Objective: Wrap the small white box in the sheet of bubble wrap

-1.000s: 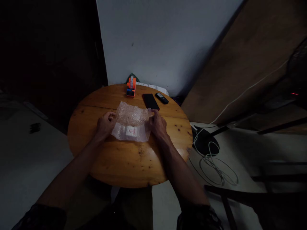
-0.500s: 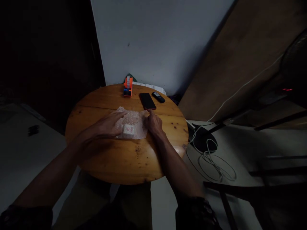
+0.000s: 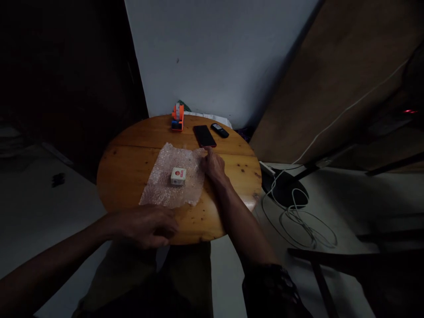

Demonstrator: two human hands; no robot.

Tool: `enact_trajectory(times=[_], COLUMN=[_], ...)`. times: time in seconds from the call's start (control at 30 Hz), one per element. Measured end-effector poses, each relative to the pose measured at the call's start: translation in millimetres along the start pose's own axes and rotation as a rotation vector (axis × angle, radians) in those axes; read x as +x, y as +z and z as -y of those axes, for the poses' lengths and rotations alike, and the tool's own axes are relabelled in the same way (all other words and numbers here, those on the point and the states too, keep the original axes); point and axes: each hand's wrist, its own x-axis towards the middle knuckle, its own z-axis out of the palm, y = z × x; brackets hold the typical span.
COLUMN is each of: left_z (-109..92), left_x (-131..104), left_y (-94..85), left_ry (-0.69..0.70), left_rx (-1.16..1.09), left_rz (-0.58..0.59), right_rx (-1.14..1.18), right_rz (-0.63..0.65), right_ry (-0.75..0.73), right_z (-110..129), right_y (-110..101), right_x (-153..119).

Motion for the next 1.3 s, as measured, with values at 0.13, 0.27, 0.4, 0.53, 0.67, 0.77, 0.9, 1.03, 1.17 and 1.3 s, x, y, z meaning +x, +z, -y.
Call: enact_trajectory(times=[0.13,0.27,0.4,0.53,0.67,0.77,0.9,1.03,1.17,1.3], left_z=[16.3,54.6,81.0,81.1,74.8,75.1,76.8,76.7,79.0,82.0], left_x=[10.9,43.1,66.3,69.6,69.9,70.8,71.4,71.6,71.8,73.4], left_y=[-19.8,-21.8,9.3,36.5,42.4,41.8,42.1,42.4,43.3,44.9], left_ry=[-0.161,-0.333,-0.365,-0.406,-0.424,-0.404,-0.411,-0.451,-0.459,-0.462], left_rx=[-0.184,-0.077,0.006,0.038,0.05,0.058,0.067,0.075,0.106,0.171], left_rz=[-0.395,-0.714,-0.649,-0.663,-0.692,-0.677,-0.67,-0.659,-0.608,-0.605], right_rx=[0.002,-0.002,-0.026,-0.023,0.241,0.55,0.354,0.142,0.19,0.054], right_rz=[0.008,-0.008,-0.036,-0.07,-0.111,0.002,0.201,0.17,-0.162,-0.271], right_ry=[-0.007,-0.004,-0.012,-0.031,-0.037,-0.311,-0.579,-0.507,-0.343,-0.105], right_z=[1.1,1.3,0.2,-2.7,-4.2,7.6,36.8,38.4,-1.9,-43.2], right_y=[-2.3,-2.4,2.6,4.4,-7.0,-17.0,-17.1,-16.5,-30.5,-38.4], right_x=[-1.7,-1.3,1.5,5.1,6.5,-2.9,-30.3,-52.3,-57.7,-53.9])
